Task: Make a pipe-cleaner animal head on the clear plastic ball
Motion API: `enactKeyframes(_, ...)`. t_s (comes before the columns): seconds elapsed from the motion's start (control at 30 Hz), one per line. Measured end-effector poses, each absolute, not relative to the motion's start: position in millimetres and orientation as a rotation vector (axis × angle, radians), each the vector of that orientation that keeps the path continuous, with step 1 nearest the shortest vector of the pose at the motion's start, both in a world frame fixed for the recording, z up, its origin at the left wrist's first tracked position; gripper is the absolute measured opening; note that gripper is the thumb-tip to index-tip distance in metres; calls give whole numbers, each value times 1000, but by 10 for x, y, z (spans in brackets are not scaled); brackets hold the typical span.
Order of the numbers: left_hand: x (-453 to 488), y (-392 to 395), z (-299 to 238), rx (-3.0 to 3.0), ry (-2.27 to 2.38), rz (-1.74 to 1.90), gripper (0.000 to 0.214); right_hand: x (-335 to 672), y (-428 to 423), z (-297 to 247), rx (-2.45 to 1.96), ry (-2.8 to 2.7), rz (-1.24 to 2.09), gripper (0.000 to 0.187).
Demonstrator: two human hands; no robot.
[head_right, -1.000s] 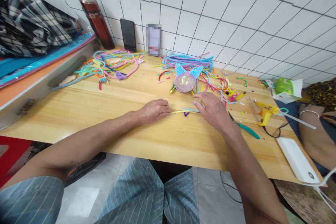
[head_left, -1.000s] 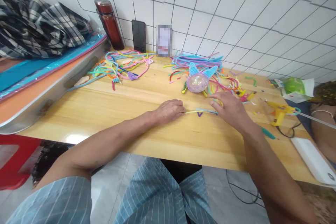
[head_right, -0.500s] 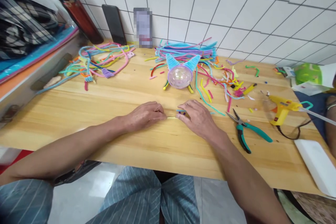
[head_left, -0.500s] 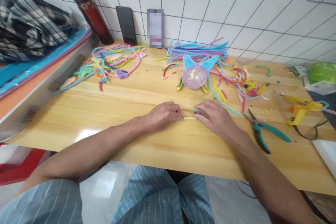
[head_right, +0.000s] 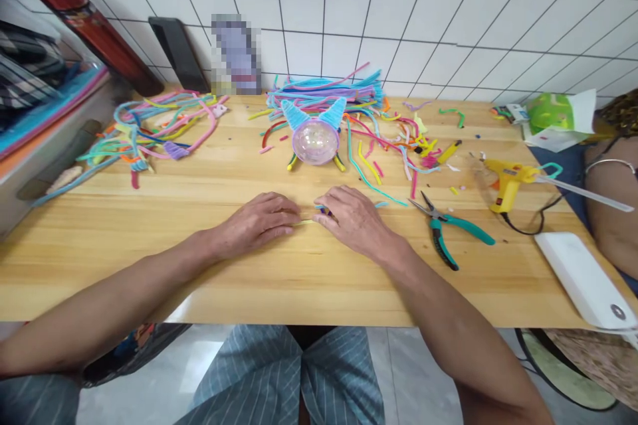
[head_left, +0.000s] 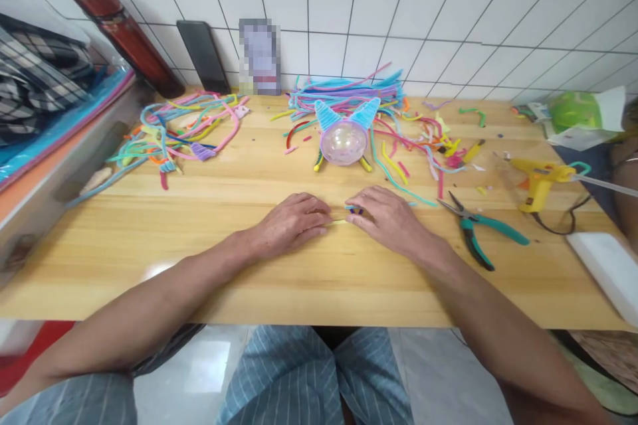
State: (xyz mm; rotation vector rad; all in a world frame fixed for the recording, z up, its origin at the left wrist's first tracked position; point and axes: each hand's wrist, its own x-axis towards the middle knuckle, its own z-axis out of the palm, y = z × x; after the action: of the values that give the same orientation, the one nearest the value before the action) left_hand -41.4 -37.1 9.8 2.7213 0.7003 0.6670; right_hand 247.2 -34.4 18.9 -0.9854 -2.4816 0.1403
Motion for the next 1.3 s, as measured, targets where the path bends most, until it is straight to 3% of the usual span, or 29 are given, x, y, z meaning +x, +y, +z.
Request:
enactKeyframes(1.17,-432,-313,68,2620,703,719,27,2495,-316,166,-990,-2478,222,21)
enactKeyframes(1.3,-433,-307,53,2632,732,720,26,2459,-320,136,-972,-2524,208,15)
